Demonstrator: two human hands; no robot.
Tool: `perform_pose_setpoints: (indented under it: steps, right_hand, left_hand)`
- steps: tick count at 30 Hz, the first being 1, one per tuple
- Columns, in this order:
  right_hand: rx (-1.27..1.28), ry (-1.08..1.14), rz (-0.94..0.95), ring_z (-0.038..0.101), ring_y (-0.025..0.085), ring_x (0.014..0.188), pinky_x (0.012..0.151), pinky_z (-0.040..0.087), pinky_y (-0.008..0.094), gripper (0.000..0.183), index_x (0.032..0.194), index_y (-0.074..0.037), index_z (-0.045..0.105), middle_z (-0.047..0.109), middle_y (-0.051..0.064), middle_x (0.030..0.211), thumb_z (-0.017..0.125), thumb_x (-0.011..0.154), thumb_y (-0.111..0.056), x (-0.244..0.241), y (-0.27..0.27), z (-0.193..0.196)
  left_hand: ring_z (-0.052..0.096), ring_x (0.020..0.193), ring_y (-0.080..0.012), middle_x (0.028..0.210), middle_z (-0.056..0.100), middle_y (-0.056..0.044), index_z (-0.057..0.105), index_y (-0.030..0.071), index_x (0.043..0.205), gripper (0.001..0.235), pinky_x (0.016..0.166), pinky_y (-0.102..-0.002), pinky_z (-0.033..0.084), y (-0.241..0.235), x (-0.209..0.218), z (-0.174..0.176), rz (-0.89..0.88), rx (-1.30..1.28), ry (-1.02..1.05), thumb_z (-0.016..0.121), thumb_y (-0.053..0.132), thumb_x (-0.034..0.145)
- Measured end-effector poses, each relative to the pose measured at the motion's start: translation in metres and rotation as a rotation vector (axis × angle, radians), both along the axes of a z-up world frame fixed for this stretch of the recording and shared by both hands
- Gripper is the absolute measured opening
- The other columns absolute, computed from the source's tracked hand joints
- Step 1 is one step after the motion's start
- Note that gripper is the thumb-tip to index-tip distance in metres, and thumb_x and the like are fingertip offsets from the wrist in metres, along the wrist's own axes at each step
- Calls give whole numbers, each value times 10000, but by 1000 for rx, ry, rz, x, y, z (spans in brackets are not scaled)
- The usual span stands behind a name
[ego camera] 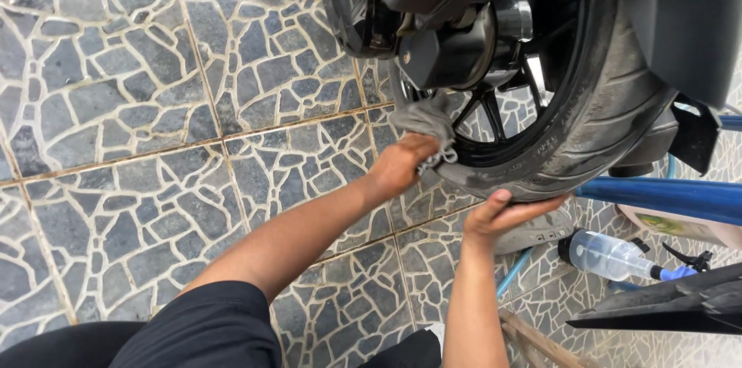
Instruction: The person kneels on a tiled floor and uses a gray cloth to wipe the rear wheel, tire, brake disc, and suspension components of a black motorcycle. The hands rotate the wheel to access different areas and continue wiping the surfaces.
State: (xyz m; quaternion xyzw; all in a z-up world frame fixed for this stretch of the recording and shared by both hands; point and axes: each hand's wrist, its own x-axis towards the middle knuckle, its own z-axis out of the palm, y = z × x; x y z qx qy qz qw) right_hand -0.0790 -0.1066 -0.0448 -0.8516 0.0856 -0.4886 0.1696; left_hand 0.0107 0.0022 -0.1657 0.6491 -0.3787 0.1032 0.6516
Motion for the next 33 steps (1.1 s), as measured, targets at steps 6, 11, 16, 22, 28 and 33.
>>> perform_pose_setpoints:
  steps: [6, 11, 16, 22, 28, 33]
  right_hand:
    - [-7, 101, -56, 196, 512, 1498, 1229, 185, 558, 1021, 1567, 144, 54, 129, 425, 1570, 646, 1019, -482, -31, -29, -80]
    - [110, 101, 13, 379, 428, 1394, 1193, 267, 521, 903, 1544, 75, 158, 298, 334, 1485, 622, 1010, -486, -21, -2, -42]
    - [55, 108, 30, 220, 390, 1530, 1279, 156, 506, 935, 1594, 61, 85, 165, 322, 1607, 600, 1049, -499, -9, -4, 5]
    - [-38, 146, 63, 157, 428, 1654, 1378, 225, 614, 718, 1668, -170, -8, 62, 152, 1742, 319, 1110, -482, -4, -4, 36]
    - [-57, 137, 66, 84, 392, 1676, 1427, 165, 631, 681, 1671, -222, -44, 9, 112, 1754, 274, 1127, -478, 2, 1, 38]
    - [-102, 209, 78, 179, 454, 1643, 1414, 211, 641, 649, 1656, -172, 15, 117, 197, 1722, 276, 1140, -466, 23, 22, 98]
  left_hand:
    - [676, 1162, -425, 1204, 726, -205, 696, 79, 1268, 603, 1056, -514, 515, 2, 2, 16, -29, 251, 170, 559, -37, 693]
    - [613, 1263, -463, 1236, 709, -242, 671, 8, 1280, 642, 1171, -598, 392, -9, -13, 46, -124, 64, 275, 607, -55, 645]
    - [657, 1254, -348, 1266, 731, -84, 683, 168, 1297, 439, 1118, -557, 494, -30, -20, 77, -114, -46, 400, 625, 171, 862]
    - [512, 1413, -275, 1453, 604, -112, 566, 77, 1379, 572, 1308, -486, 235, 6, -2, 61, -155, 330, 65, 693, 130, 824]
    - [452, 1457, -347, 1522, 520, -169, 484, 25, 1463, 833, 1278, -426, 310, 2, -24, 49, -108, 357, 165, 736, -7, 670]
    - [664, 992, -373, 1101, 683, -200, 575, 7, 1114, 289, 944, -509, 528, -8, -13, 106, 27, 80, 387, 571, -21, 827]
